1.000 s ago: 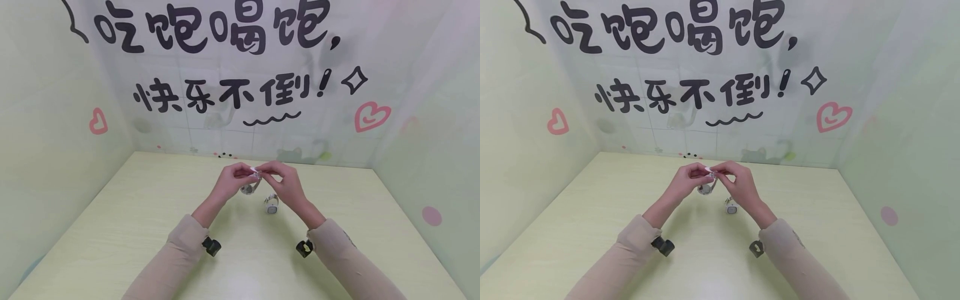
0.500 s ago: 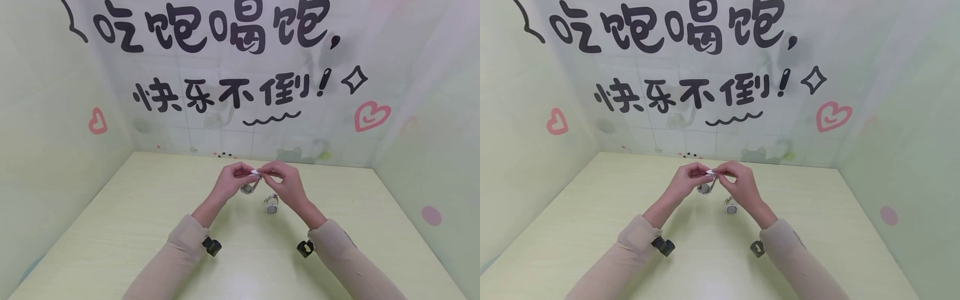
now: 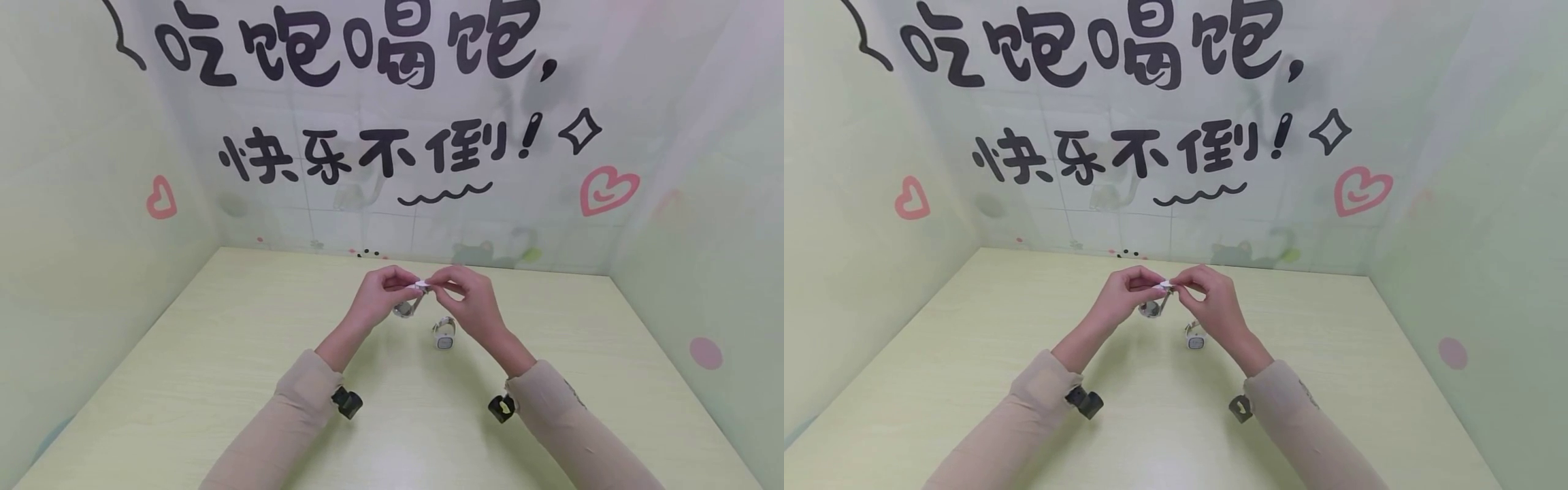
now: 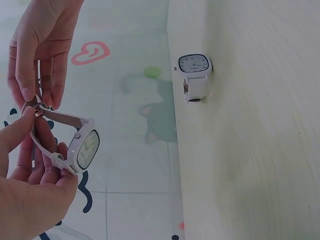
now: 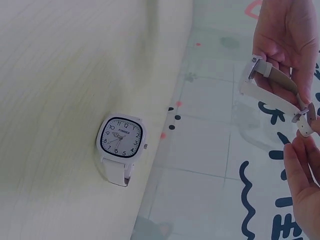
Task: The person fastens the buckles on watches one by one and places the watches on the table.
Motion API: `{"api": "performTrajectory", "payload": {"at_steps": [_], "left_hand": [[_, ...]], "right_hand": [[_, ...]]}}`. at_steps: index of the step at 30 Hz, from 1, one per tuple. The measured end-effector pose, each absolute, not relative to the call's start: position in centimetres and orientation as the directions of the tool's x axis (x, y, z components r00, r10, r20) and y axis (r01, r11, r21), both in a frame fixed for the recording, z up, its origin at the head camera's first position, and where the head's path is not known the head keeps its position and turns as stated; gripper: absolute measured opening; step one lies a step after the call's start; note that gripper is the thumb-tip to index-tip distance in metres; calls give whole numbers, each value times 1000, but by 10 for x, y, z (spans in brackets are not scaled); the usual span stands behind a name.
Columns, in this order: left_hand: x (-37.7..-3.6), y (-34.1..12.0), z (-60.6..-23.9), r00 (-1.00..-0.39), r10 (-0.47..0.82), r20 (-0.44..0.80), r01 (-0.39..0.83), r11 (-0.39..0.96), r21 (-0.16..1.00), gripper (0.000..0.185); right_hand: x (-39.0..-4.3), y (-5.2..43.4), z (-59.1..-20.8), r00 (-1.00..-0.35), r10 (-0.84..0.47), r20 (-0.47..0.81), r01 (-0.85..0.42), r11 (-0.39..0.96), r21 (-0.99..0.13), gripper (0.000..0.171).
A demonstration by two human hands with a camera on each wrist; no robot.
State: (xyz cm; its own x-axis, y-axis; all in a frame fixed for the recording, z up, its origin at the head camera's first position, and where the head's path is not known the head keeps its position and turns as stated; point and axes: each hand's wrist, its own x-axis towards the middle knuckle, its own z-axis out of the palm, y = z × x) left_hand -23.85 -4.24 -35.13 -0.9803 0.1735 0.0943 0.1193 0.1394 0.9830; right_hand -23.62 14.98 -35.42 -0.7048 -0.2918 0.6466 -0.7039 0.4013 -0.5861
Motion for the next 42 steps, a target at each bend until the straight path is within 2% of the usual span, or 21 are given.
{"api": "performTrajectory", "payload": {"at_steps": [17, 34, 42], "left_hand": [[-240, -42, -354, -983, 155, 97, 121, 155, 980, 21], [-241, -40, -357, -976, 194, 102, 134, 164, 977, 20], [-242, -40, -360, -976, 194, 102, 135, 166, 977, 19]], "right_hand": [[-236, 149, -356, -722, -284, 631, -675, 487, -554, 14], [-235, 148, -357, -653, -335, 679, -727, 529, -438, 12], [-233, 147, -358, -657, -358, 663, -728, 529, -436, 13]]}}
